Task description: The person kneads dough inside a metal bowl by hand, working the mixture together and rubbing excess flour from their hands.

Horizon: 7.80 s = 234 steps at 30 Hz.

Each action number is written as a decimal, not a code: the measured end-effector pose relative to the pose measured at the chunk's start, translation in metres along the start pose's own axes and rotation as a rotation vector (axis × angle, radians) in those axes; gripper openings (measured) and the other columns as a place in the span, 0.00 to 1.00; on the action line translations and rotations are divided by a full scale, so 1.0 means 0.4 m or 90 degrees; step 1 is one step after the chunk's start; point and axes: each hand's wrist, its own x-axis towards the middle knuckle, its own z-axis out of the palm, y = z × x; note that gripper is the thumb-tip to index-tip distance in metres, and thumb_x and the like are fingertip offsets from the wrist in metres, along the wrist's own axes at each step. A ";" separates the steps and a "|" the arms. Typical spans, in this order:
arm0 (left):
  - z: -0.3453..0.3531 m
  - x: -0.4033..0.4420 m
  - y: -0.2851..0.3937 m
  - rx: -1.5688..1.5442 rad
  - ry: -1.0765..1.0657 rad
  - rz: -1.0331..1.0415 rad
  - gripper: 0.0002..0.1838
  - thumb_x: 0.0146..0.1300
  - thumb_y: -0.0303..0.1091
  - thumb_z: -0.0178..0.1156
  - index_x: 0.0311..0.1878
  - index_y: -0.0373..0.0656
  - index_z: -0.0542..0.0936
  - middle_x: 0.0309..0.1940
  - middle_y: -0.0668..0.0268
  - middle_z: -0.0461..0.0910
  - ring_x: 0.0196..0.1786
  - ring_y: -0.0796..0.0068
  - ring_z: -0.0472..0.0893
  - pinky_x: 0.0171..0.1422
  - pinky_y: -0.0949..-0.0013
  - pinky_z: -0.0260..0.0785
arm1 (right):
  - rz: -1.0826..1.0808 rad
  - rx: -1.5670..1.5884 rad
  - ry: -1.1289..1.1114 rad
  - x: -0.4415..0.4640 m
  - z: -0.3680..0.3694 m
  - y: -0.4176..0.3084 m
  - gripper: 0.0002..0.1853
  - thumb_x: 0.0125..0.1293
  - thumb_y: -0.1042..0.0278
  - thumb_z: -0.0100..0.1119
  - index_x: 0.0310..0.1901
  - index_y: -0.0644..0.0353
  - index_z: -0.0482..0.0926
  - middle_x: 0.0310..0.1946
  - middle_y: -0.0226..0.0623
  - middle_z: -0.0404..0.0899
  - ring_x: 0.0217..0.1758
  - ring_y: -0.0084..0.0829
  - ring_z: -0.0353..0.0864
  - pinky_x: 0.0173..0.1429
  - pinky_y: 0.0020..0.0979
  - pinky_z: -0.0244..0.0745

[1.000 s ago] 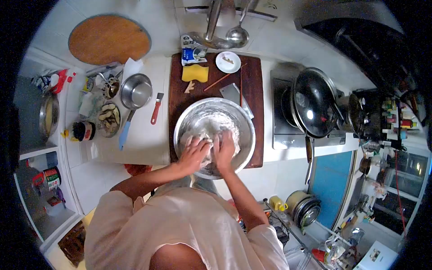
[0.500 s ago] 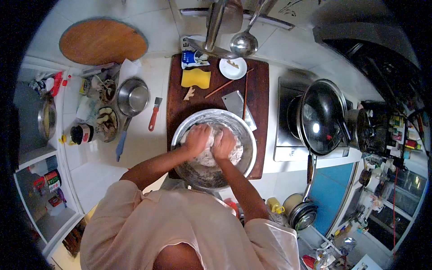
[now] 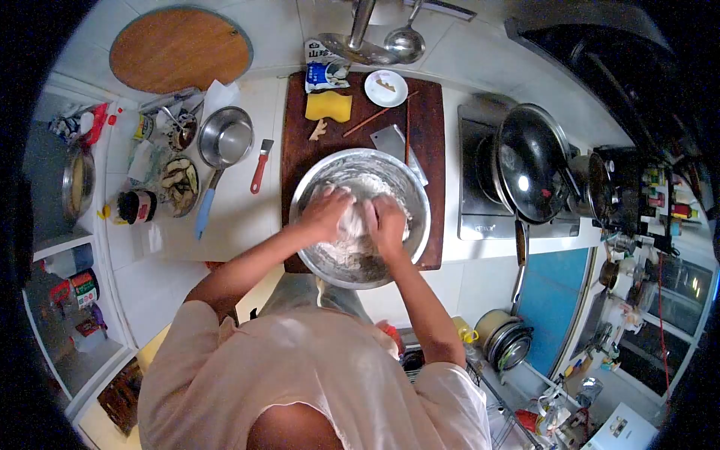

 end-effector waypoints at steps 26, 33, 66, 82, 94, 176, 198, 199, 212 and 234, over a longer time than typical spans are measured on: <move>0.112 0.179 -0.095 0.058 0.200 0.055 0.17 0.52 0.29 0.61 0.46 0.40 0.73 0.40 0.56 0.80 0.49 0.57 0.80 0.50 0.56 0.72 | 0.074 -0.112 0.163 0.094 0.193 0.179 0.17 0.70 0.61 0.40 0.37 0.63 0.77 0.22 0.52 0.75 0.26 0.55 0.74 0.33 0.52 0.65; 0.045 0.036 -0.009 0.059 0.062 0.054 0.27 0.49 0.29 0.63 0.55 0.39 0.71 0.56 0.54 0.72 0.62 0.54 0.69 0.64 0.48 0.60 | -0.070 -0.053 0.021 0.024 0.031 0.032 0.11 0.65 0.66 0.53 0.29 0.64 0.73 0.25 0.50 0.74 0.30 0.53 0.74 0.36 0.49 0.66; 0.056 0.121 -0.043 0.070 -0.011 0.022 0.31 0.46 0.33 0.68 0.56 0.40 0.71 0.49 0.54 0.79 0.58 0.51 0.75 0.60 0.50 0.66 | 0.080 -0.059 0.069 0.053 0.132 0.132 0.16 0.68 0.59 0.49 0.30 0.64 0.76 0.25 0.53 0.76 0.31 0.54 0.76 0.37 0.50 0.69; 0.164 -0.013 -0.019 0.165 0.207 0.109 0.21 0.56 0.40 0.54 0.53 0.45 0.75 0.50 0.63 0.73 0.52 0.63 0.70 0.62 0.47 0.56 | 0.099 -0.078 0.131 -0.100 0.155 0.009 0.15 0.66 0.61 0.43 0.41 0.63 0.75 0.36 0.50 0.74 0.42 0.52 0.71 0.48 0.49 0.62; 0.123 0.219 -0.096 0.026 0.065 0.018 0.14 0.47 0.31 0.62 0.39 0.40 0.75 0.36 0.54 0.81 0.44 0.54 0.81 0.51 0.54 0.70 | 0.104 -0.057 0.137 0.094 0.188 0.179 0.16 0.69 0.60 0.41 0.31 0.63 0.74 0.21 0.56 0.73 0.25 0.58 0.73 0.31 0.52 0.65; 0.167 -0.105 0.112 -1.578 0.066 -0.152 0.42 0.69 0.68 0.26 0.76 0.49 0.43 0.76 0.60 0.47 0.77 0.60 0.48 0.79 0.55 0.35 | 0.322 0.469 0.100 -0.166 0.093 -0.016 0.15 0.65 0.72 0.60 0.52 0.65 0.74 0.36 0.30 0.77 0.36 0.20 0.74 0.37 0.23 0.70; 0.203 -0.072 0.181 -1.164 0.093 -0.026 0.43 0.69 0.67 0.29 0.76 0.43 0.44 0.77 0.60 0.44 0.78 0.65 0.45 0.78 0.61 0.38 | 0.381 0.387 0.278 -0.154 0.149 0.039 0.18 0.75 0.60 0.42 0.41 0.67 0.77 0.32 0.36 0.79 0.36 0.29 0.76 0.43 0.30 0.72; 0.205 -0.086 0.186 -1.123 0.085 -0.012 0.42 0.70 0.65 0.30 0.76 0.42 0.45 0.76 0.59 0.44 0.77 0.66 0.46 0.78 0.65 0.39 | 0.401 0.480 0.254 -0.140 0.129 0.049 0.21 0.75 0.56 0.40 0.41 0.67 0.77 0.32 0.37 0.79 0.35 0.30 0.77 0.42 0.30 0.73; 0.196 0.057 0.134 -0.844 0.207 -0.153 0.38 0.72 0.62 0.30 0.73 0.42 0.55 0.73 0.53 0.54 0.75 0.59 0.53 0.76 0.64 0.44 | 0.349 0.770 0.080 -0.081 0.023 -0.168 0.40 0.72 0.34 0.21 0.73 0.60 0.52 0.74 0.37 0.52 0.77 0.35 0.47 0.78 0.35 0.39; 0.185 -0.002 0.105 -1.327 0.167 -0.168 0.33 0.72 0.54 0.46 0.72 0.43 0.56 0.65 0.61 0.64 0.65 0.69 0.65 0.70 0.66 0.56 | 0.285 1.181 0.332 -0.024 0.017 -0.041 0.38 0.72 0.34 0.28 0.71 0.58 0.56 0.73 0.43 0.53 0.76 0.38 0.51 0.75 0.44 0.51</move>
